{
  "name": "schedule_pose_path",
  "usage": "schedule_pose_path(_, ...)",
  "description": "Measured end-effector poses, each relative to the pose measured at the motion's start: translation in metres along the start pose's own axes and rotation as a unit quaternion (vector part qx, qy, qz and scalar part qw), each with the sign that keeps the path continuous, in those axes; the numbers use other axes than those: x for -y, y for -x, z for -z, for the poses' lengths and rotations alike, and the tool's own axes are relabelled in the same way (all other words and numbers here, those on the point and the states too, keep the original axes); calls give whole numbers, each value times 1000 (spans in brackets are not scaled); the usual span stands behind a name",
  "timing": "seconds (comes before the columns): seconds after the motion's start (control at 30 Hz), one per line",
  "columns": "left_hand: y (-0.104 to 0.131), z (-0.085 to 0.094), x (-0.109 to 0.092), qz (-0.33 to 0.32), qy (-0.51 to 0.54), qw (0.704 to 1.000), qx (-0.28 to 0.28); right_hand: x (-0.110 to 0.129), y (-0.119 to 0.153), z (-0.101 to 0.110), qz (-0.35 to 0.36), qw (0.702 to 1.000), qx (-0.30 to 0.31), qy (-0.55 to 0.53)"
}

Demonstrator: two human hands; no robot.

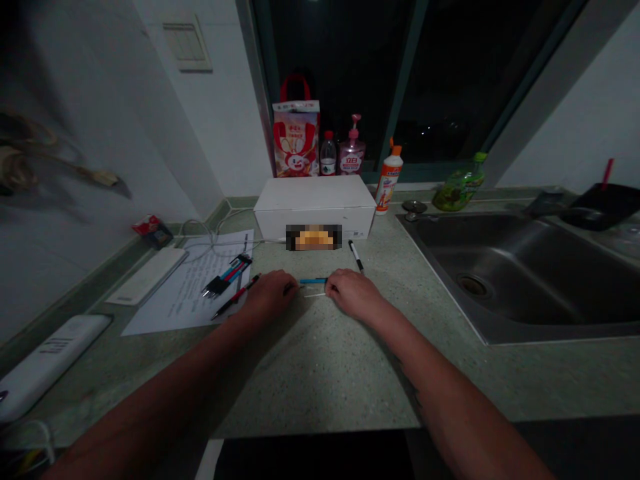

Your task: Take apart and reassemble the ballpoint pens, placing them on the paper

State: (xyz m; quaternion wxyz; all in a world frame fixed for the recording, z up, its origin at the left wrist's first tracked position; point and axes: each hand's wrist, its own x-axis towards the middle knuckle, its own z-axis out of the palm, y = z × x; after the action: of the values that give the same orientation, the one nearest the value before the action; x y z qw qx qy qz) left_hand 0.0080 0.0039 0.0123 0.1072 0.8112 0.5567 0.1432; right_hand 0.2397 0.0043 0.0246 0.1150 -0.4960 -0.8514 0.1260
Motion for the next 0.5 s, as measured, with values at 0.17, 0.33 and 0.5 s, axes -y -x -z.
schedule_pose_path(0.17,-1,1,0,54,58,996,-31,3,-3,-5,-6,999,-46,0)
schedule_pose_path(0.33,1,-3,-6,50,260,964,-28,12,-1,-8,62,991,-95,-77)
schedule_pose_path(0.5,2,-8,-14,21,404,915,5,21,0,-12,131,980,-81,-122)
